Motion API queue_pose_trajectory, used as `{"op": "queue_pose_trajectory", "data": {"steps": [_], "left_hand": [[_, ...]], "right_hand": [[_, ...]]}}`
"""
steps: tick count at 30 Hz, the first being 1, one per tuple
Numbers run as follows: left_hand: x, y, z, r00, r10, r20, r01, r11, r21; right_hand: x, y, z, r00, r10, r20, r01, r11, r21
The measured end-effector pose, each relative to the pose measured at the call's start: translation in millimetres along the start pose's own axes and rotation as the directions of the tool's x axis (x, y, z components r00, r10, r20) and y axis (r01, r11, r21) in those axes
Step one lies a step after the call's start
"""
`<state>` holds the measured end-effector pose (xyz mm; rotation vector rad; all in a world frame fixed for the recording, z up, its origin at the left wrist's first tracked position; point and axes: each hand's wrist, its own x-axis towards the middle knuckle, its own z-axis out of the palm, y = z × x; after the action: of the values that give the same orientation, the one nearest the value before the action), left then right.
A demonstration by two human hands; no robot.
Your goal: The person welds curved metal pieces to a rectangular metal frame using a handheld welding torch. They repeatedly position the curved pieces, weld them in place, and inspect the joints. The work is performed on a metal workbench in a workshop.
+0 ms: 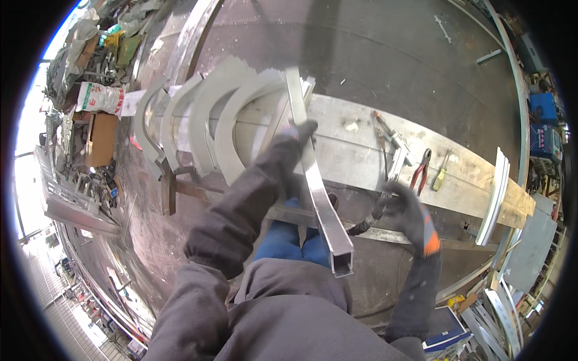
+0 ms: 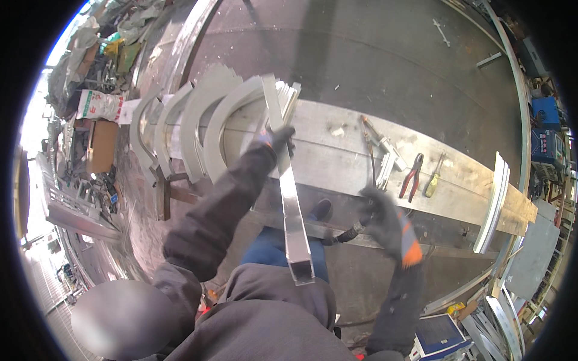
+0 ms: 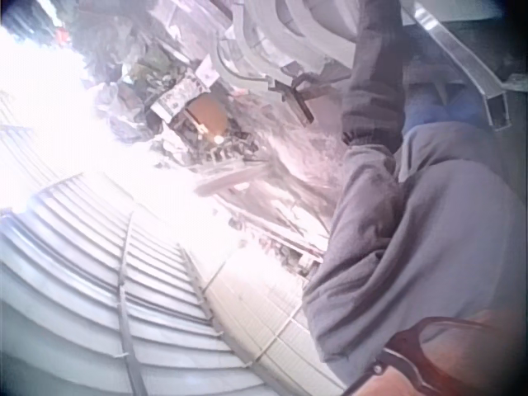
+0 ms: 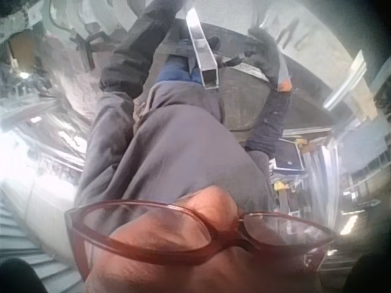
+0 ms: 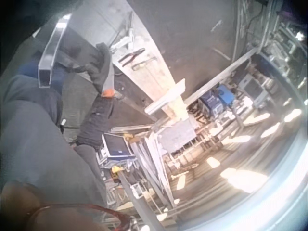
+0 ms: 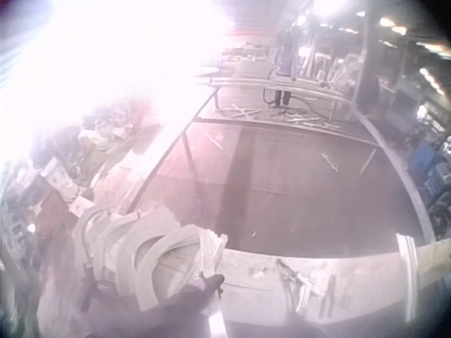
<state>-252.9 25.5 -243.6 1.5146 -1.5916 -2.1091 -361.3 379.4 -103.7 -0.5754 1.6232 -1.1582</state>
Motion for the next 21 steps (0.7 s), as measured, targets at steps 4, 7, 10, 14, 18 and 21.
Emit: {"op": "queue_pose_trajectory", "data": {"steps": [4, 7, 10, 14, 18, 21], "left_hand": [[-33.5, -35.3, 17.8, 0.947, -0.319, 0.044, 0.316, 0.947, 0.056], [-59.6, -41.0, 29.6, 0.945, -0.289, 0.151, 0.273, 0.955, 0.117], [-79.5, -30.7, 25.5, 0.935, -0.221, 0.278, 0.117, 0.930, 0.348], [-94.8, -14.2, 32.2, 0.930, -0.232, 0.286, 0.165, 0.957, 0.239], [-68.3, 4.5, 30.7, 0.941, -0.153, 0.303, 0.153, 0.988, 0.024], [-49.4, 9.6, -12.0, 0.969, -0.049, 0.242, 0.120, 0.951, -0.286]], "right_hand": [[-50.0, -77.3, 80.6, 0.980, -0.188, 0.059, 0.185, 0.981, 0.055], [-58.4, -98.4, 119.9, 0.976, -0.207, -0.074, 0.177, 0.940, -0.293], [-55.7, -101.6, 141.0, 0.826, -0.549, -0.129, 0.454, 0.783, -0.427], [-71.4, -106.7, 137.3, 0.919, -0.379, -0.111, 0.319, 0.877, -0.360], [-87.6, -101.7, 105.2, 0.842, -0.539, -0.033, 0.510, 0.814, -0.279], [-99.4, -71.7, 56.8, 0.913, -0.392, 0.108, 0.404, 0.905, -0.130]]}}
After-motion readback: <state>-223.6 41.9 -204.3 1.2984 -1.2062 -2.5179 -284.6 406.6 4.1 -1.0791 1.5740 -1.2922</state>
